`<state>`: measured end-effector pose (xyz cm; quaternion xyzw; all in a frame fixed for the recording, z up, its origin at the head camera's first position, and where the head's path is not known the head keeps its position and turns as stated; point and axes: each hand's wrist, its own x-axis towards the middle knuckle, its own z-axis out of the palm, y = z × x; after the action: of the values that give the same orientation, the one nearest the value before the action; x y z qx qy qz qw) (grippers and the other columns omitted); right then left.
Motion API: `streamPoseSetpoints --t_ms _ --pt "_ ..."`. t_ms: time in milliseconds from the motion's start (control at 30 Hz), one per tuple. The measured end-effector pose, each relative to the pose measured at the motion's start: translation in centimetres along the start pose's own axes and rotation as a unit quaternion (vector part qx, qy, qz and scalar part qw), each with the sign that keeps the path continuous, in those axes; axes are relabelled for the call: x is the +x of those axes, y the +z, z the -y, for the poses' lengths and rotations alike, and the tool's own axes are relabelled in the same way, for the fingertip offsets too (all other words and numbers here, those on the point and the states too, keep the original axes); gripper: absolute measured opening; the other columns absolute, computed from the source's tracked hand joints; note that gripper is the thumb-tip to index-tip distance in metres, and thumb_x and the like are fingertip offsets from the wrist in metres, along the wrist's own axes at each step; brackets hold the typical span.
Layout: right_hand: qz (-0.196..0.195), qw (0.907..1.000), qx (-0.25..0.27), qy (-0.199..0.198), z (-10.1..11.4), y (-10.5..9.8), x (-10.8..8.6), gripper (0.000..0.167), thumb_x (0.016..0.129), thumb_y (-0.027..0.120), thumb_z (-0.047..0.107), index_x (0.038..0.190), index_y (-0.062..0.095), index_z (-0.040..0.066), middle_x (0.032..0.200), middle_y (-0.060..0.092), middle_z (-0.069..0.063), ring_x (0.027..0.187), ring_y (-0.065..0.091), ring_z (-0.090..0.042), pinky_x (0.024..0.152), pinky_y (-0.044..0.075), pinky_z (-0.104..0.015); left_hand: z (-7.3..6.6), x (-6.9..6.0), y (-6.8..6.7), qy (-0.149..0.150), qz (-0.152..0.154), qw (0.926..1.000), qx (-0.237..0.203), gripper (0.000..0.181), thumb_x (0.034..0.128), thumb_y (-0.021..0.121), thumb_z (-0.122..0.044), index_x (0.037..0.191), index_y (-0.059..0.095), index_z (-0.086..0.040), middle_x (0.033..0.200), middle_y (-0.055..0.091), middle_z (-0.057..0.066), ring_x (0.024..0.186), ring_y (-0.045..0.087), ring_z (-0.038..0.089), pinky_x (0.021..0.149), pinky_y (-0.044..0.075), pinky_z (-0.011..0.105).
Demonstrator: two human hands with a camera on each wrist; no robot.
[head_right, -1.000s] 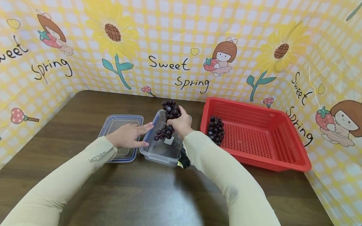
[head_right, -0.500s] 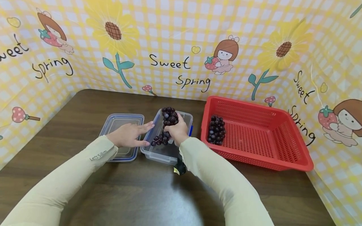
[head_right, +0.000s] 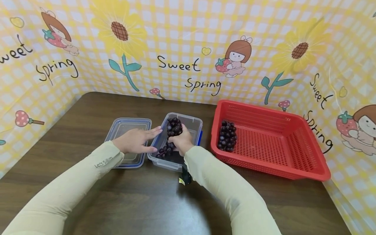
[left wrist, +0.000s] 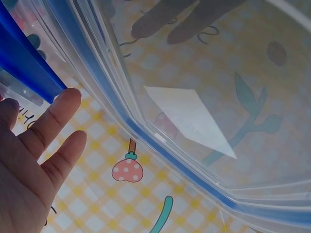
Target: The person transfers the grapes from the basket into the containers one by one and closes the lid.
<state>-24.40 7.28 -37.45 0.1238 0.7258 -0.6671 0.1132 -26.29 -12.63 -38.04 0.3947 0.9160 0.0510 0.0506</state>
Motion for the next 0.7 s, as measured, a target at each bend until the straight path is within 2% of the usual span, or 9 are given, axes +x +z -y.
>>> streamPoseSetpoints --t_ms 167,433,700 --pt "0.008 0.9999 0.000 0.009 -0.30 0.42 0.26 0.087 0.078 0.064 -0.012 0.151 0.025 0.013 0.147 0.035 -0.022 0.121 0.049 -0.040 0.084 0.051 -0.051 -0.04 -0.03 -0.07 -0.002 -0.002 1.0000 -0.001 0.078 0.0913 0.051 -0.056 0.151 0.029 -0.010 0.154 0.028 0.005 0.040 0.025 0.009 0.044 0.032 0.029" --pt "0.013 0.9997 -0.011 0.020 -0.19 0.44 0.69 0.087 0.078 0.063 -0.011 0.152 0.022 0.012 0.148 0.034 -0.021 0.121 0.049 -0.039 0.085 0.051 -0.050 -0.32 0.03 -0.28 0.001 -0.005 1.0000 -0.003 0.079 0.0912 0.051 -0.057 0.150 0.030 -0.009 0.154 0.028 0.006 0.040 0.026 0.010 0.045 0.035 0.030" --pt "0.039 0.9987 -0.019 0.026 0.31 0.68 0.48 0.084 0.078 0.063 -0.012 0.149 0.023 0.009 0.145 0.036 -0.021 0.121 0.048 -0.039 0.090 0.047 -0.053 -0.31 -0.12 -0.20 0.001 -0.003 0.9999 -0.013 0.078 0.0915 0.052 -0.055 0.150 0.031 -0.008 0.154 0.028 0.007 0.039 0.024 0.010 0.042 0.030 0.028"
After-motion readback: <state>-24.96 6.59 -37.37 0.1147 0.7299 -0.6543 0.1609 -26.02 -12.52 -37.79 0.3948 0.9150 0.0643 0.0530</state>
